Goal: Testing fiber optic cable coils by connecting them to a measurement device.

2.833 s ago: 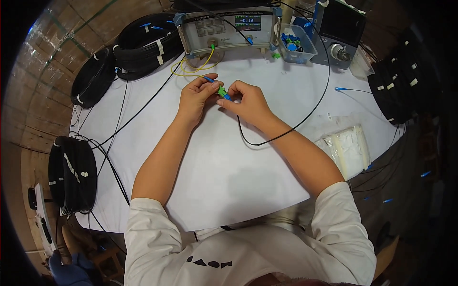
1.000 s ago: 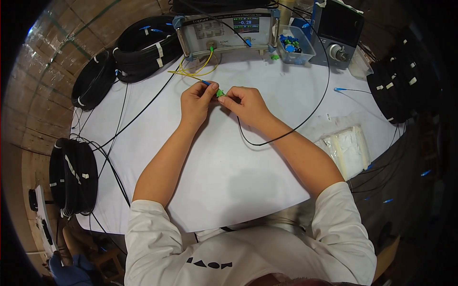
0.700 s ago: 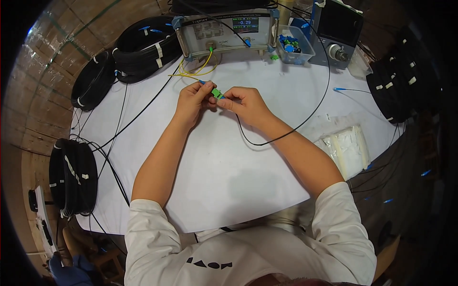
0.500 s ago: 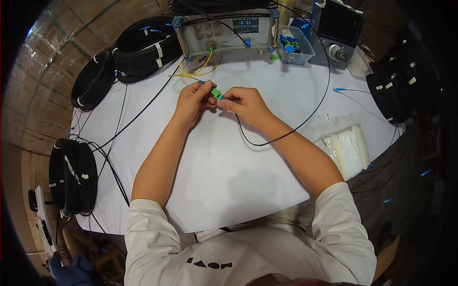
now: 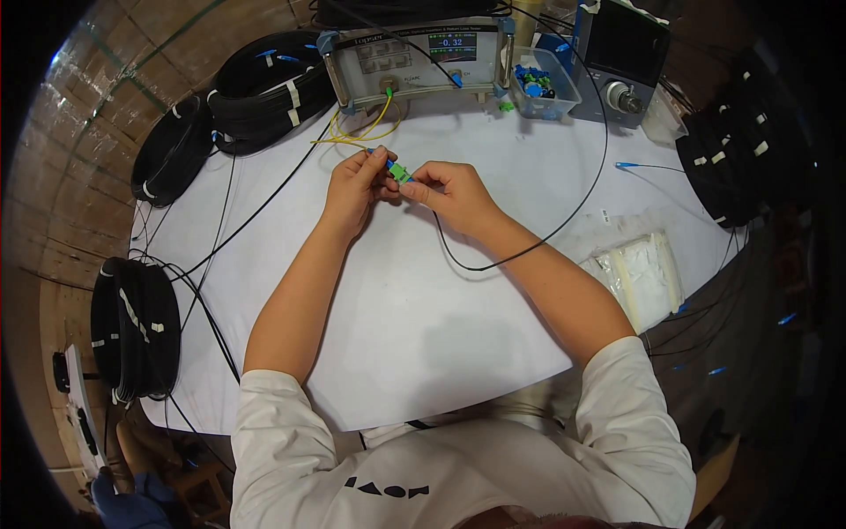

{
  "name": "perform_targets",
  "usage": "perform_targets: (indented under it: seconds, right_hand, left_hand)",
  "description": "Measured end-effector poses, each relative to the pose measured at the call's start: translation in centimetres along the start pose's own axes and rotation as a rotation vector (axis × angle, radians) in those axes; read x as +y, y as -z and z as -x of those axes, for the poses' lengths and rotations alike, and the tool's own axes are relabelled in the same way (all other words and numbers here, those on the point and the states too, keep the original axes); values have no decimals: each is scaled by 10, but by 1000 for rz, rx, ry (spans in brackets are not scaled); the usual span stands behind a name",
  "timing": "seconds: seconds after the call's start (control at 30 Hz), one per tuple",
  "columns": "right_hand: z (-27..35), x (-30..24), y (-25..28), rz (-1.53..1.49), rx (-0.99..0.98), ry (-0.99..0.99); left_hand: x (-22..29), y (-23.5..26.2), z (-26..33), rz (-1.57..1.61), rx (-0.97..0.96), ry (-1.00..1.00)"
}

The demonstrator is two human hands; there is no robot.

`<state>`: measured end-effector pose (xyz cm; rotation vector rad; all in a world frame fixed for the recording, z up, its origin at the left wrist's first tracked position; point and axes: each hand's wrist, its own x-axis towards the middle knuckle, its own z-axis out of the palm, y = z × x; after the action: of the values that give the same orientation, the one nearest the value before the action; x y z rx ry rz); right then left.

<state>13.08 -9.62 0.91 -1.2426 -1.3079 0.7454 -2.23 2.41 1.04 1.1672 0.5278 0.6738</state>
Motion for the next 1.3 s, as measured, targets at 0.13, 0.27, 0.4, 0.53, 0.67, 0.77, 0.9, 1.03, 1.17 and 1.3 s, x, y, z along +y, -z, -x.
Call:
perform_targets:
  seconds: [0.13,0.27,0.4,0.53,0.67,0.77,0.9,1.03,1.17,1.3]
  right_hand:
    - [-2,2,2,43,11,-39]
    - [-2,1,-1,20,32,-27]
    - [-2,-3,0,-56,27,-56]
    - [-2,-3,1,-33,23,-70]
    - [-2,-6,1,-46,20,-88]
    - [-2,-7,2,-34,15,-109]
    - [-2,-6,3,13,-1,-101]
    - [-2,-2,3,86,-9,-90]
    - [-2,3,3,82,17,-47]
    - [-2,7,2,92,26,-27]
  left_hand:
    - [-1,-7,2,5,-23,-35]
    - [-2,-8,3,-78,-32,-41]
    - [-6,-9,2,-84,-25,-56]
    - [-8,-10,1,-87,-21,-58]
    - [-6,-10,1,-76,-26,-59]
    - [-3,-10,2,-54,2,-32]
    - [-3,-11,1,-30,13,-34]
    - [-2,-7,0,40,24,-39]
    - [-3,-5,-1,23,22,-34]
    - [-3,-3,-1,19,4,-44]
